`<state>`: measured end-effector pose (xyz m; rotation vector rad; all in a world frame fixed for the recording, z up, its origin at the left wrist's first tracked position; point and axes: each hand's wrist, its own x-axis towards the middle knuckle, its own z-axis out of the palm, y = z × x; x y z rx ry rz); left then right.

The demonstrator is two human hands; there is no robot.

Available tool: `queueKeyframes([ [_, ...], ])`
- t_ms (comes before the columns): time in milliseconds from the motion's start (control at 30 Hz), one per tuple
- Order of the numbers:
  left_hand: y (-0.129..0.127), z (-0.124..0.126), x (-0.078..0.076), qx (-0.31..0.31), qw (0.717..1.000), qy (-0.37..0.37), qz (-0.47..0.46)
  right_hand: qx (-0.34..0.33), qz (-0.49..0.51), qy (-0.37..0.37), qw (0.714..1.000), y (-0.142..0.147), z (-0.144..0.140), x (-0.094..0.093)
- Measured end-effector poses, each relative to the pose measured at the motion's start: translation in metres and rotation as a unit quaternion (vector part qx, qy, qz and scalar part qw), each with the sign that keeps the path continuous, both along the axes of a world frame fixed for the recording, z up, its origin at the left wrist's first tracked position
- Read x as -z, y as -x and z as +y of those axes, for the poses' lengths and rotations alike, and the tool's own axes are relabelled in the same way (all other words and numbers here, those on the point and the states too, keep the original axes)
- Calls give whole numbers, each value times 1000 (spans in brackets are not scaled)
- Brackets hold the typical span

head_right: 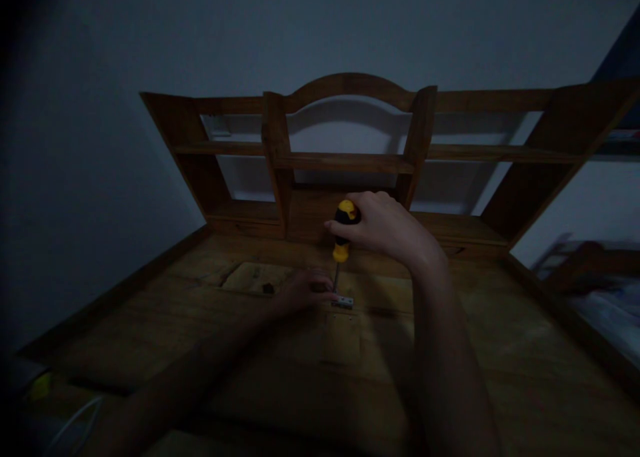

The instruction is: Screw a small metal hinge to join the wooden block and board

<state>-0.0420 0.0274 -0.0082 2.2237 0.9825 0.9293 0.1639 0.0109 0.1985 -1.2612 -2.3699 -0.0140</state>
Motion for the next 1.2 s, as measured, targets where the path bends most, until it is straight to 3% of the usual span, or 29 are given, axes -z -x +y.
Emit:
queueKeyframes([
  [633, 0, -3, -5, -9, 1000, -3, 7, 6, -14, 16, 1000, -2, 2, 0],
  [833, 1, -2, -2, 4, 1000, -9, 5, 31, -29, -17, 999, 3, 4, 7],
  [1067, 1, -2, -1, 15, 999, -16, 24, -114, 42, 3, 993, 7, 8, 14],
  [1200, 1, -1, 4, 50, 997, -43, 41, -92, 32, -5, 995, 10, 8, 12],
])
